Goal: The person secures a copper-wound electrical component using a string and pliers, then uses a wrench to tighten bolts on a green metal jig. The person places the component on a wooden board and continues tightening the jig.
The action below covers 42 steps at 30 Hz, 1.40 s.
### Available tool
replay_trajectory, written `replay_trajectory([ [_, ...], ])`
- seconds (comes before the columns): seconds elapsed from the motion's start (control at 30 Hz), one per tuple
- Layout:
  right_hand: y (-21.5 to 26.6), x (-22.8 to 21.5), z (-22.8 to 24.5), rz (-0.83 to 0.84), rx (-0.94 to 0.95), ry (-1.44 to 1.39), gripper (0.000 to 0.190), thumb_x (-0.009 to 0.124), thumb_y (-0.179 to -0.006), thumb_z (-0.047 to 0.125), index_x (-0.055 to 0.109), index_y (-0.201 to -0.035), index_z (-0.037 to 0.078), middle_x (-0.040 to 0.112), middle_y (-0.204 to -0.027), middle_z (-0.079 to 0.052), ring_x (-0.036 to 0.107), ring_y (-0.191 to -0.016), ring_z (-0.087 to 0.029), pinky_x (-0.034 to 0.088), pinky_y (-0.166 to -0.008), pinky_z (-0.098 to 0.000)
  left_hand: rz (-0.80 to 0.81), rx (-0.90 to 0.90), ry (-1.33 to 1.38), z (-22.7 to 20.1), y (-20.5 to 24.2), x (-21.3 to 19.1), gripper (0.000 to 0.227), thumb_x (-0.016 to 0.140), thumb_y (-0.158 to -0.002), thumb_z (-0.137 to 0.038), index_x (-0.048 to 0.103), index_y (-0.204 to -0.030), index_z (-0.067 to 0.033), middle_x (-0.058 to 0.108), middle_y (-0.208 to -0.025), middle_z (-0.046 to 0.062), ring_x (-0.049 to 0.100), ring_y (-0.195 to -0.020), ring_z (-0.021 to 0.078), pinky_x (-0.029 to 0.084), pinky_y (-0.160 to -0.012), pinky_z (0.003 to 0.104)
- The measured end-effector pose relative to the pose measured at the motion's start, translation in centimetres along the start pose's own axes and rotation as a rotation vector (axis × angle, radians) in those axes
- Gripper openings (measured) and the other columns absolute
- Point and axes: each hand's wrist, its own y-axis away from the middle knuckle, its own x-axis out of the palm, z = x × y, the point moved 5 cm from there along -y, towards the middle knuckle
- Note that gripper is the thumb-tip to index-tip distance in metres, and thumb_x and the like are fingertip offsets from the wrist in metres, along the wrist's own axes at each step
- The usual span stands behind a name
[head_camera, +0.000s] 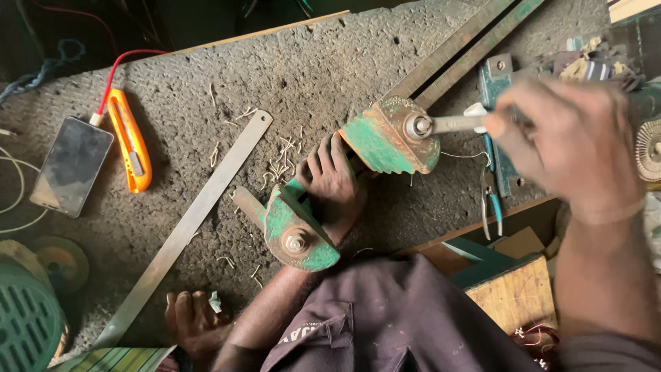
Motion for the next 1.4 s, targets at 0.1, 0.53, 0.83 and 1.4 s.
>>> replay_trajectory([
  [0.1, 2.4, -1.6, 2.5, -0.026, 0.121, -0.167, 0.029, 0.067, -0.107, 0.027, 0.072, -0.102, -0.001, 0.067, -0.072, -0.010, 0.061, -0.054, -0.014, 0.043, -0.042, -0.0294, -0.016, 0.008, -0.008, 0.0, 0.1, -0.4, 0.092, 0.074, -0.082, -0.059, 0.047, -0.148, 0.0003, 0.055, -0.146, 0.013, 0.049, -0.135, 0.0300, 0.027, -0.113, 0.051],
  [0.53, 7.6, 0.8, -2.1, -0.269, 0.222, -0.786, 0.020, 0.074, -0.107, 0.025, 0.074, -0.109, 0.005, 0.071, -0.088, -0.010, 0.066, -0.069, -0.013, 0.052, -0.061, -0.0268, 0.124, 0.018, -0.052, -1.3, 0.8, -2.4, 0.106, 0.081, -0.069, -0.054, 0.040, -0.143, 0.0088, 0.045, -0.150, 0.027, 0.038, -0.141, 0.0431, 0.021, -0.110, 0.061],
  [0.83, 9.1, 17.9, 0.6, -0.074, 0.578, -1.090, 0.035, 0.057, -0.101, 0.001, 0.065, -0.134, 0.009, 0.063, -0.089, -0.001, 0.061, -0.060, -0.004, 0.054, -0.048, -0.0215, 0.016, -0.036, 0.025, -0.5, 0.6, -1.1, 0.087, 0.076, -0.086, -0.050, 0.045, -0.147, 0.0034, 0.051, -0.150, 0.016, 0.047, -0.137, 0.0330, 0.025, -0.111, 0.054],
  [1.4, 9.3, 23.6, 4.9, -0.124, 0.590, -1.377, 0.015, 0.066, -0.101, 0.010, 0.069, -0.088, 0.003, 0.057, -0.067, 0.002, 0.048, -0.056, -0.005, 0.034, -0.048, -0.0251, -0.028, -0.033, -0.122, -0.4, 0.5, -0.1, 0.083, 0.070, -0.083, -0.057, 0.052, -0.147, -0.0075, 0.056, -0.138, 0.016, 0.051, -0.129, 0.0330, 0.026, -0.106, 0.053],
])
